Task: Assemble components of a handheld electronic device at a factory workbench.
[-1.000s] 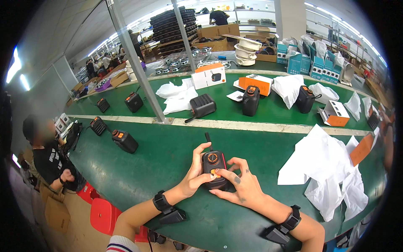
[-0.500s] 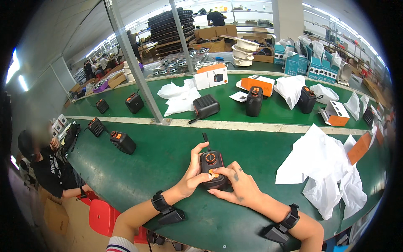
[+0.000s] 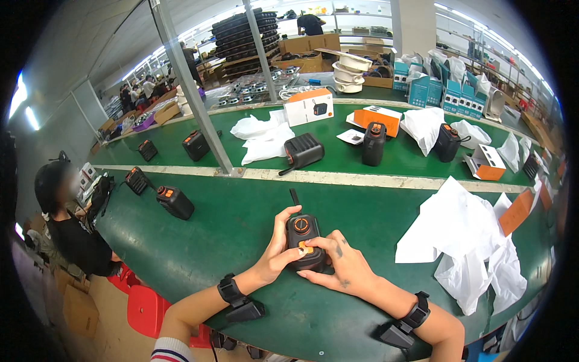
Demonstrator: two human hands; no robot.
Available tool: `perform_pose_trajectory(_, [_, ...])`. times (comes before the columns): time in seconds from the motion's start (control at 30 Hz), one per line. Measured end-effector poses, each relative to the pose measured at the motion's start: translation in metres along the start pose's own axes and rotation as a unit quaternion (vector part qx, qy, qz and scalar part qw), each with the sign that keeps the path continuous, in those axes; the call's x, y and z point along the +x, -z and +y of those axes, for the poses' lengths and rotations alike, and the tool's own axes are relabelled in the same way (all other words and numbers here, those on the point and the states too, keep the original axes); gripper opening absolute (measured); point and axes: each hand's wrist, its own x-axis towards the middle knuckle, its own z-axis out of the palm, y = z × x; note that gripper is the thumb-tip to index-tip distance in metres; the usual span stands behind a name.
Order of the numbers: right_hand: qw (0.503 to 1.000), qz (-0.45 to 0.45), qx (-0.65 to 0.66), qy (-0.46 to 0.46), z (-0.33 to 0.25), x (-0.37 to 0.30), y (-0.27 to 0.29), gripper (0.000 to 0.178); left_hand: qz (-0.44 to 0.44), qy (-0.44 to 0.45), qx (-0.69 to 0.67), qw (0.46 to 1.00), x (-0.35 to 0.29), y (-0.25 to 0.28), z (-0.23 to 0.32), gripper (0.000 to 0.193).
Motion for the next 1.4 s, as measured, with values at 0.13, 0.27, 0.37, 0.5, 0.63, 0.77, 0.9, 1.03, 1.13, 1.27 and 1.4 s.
perform_pose_trajectory(0.13, [1.0, -0.002, 0.003, -0.006, 0.0, -0.001, -0.001, 0.062, 0.007, 0.004, -0.002, 1.0, -0.0029, -0.0014, -0.002, 0.075])
perform_pose_trajectory(0.27, [1.0, 0.002, -0.006, -0.008, 0.0001, -0.0046, -0.0001, 0.063, 0.008, 0.009, -0.008, 1.0, -0.0037, -0.0054, 0.0003, 0.074])
perform_pose_trajectory(0.37, [1.0, 0.007, -0.002, 0.001, 0.0, -0.0021, -0.002, 0.064, 0.007, 0.004, -0.002, 1.0, -0.0024, -0.0018, 0.0001, 0.077])
perform_pose_trajectory(0.5, [1.0, 0.016, -0.007, 0.017, 0.0022, -0.0041, -0.0016, 0.063, 0.002, 0.021, -0.01, 1.0, -0.0016, -0.0041, 0.0017, 0.08])
perform_pose_trajectory(0.63, [1.0, 0.012, -0.01, 0.013, 0.0019, -0.0033, 0.0, 0.064, -0.004, 0.021, -0.007, 1.0, -0.001, -0.0037, 0.0008, 0.081])
perform_pose_trajectory(0.77, [1.0, 0.014, -0.014, 0.014, 0.0014, -0.0033, -0.0016, 0.065, -0.004, 0.026, -0.017, 1.0, -0.0013, -0.0031, 0.0014, 0.082])
perform_pose_trajectory(0.9, [1.0, 0.014, -0.014, 0.015, 0.0014, -0.0033, -0.0022, 0.065, 0.0, 0.018, -0.031, 0.999, -0.0019, -0.0025, 0.0008, 0.079])
perform_pose_trajectory(1.03, [1.0, 0.015, -0.017, 0.018, -0.0002, -0.0033, -0.0018, 0.065, -0.006, 0.019, -0.022, 1.0, -0.002, -0.0015, -0.0013, 0.082])
perform_pose_trajectory(1.13, [1.0, 0.012, -0.014, 0.004, -0.0002, -0.0038, -0.0013, 0.065, -0.001, 0.014, -0.014, 1.0, -0.0014, -0.0018, 0.0002, 0.082])
perform_pose_trajectory(1.27, [1.0, 0.011, -0.008, 0.005, 0.0009, -0.0049, 0.0005, 0.065, -0.002, 0.021, -0.017, 1.0, -0.0012, -0.004, 0.0003, 0.082])
perform_pose_trajectory(1.4, [1.0, 0.01, -0.009, 0.007, -0.0014, -0.0045, 0.0021, 0.065, -0.004, 0.02, -0.016, 1.0, -0.0012, -0.0042, 0.0014, 0.081])
